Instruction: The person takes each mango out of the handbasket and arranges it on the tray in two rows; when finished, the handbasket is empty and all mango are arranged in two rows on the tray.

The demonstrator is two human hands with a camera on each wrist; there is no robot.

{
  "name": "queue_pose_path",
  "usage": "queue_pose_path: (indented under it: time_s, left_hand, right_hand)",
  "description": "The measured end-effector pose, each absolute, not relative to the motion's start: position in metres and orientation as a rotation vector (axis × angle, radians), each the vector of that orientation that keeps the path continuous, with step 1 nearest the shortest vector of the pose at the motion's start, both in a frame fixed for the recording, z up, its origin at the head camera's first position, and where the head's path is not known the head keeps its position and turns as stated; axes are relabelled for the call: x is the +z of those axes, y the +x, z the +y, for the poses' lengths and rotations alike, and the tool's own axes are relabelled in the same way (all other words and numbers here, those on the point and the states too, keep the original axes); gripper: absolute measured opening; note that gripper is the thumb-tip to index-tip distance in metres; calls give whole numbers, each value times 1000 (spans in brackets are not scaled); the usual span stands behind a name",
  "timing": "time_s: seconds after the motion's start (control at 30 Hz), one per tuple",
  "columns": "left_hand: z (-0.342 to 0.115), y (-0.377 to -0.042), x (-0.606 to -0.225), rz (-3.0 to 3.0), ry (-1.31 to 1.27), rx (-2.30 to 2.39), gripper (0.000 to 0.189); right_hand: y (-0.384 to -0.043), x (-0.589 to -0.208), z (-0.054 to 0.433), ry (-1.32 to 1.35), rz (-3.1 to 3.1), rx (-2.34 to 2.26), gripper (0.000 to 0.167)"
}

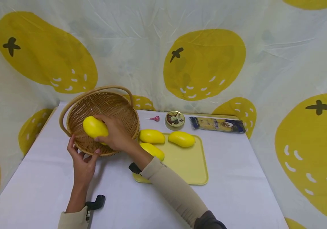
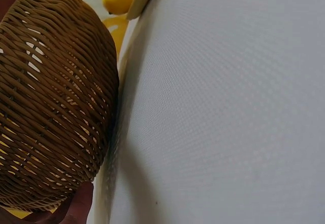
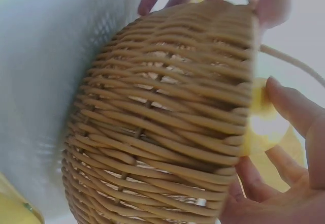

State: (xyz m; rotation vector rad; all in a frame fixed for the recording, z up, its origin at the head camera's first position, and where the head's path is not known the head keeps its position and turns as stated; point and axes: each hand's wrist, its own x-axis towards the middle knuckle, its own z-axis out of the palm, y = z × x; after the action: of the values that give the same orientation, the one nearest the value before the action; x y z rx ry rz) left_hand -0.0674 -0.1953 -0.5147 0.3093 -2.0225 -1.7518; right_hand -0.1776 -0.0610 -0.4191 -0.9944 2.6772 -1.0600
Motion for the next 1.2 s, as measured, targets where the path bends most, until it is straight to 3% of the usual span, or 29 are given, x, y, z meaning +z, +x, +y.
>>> queue_pose_path:
  time_s: [0.67,1.2]
  left_hand:
    - [-195,-67,-515,-2050,307,-1701,100]
    - [-197,-66,-514,-2077,336,-1699,100]
  right_hand:
    - [-137,-403,-13,-895,2632,-1464,80]
    - [-122,-405,32,-844,2543,-1679,78]
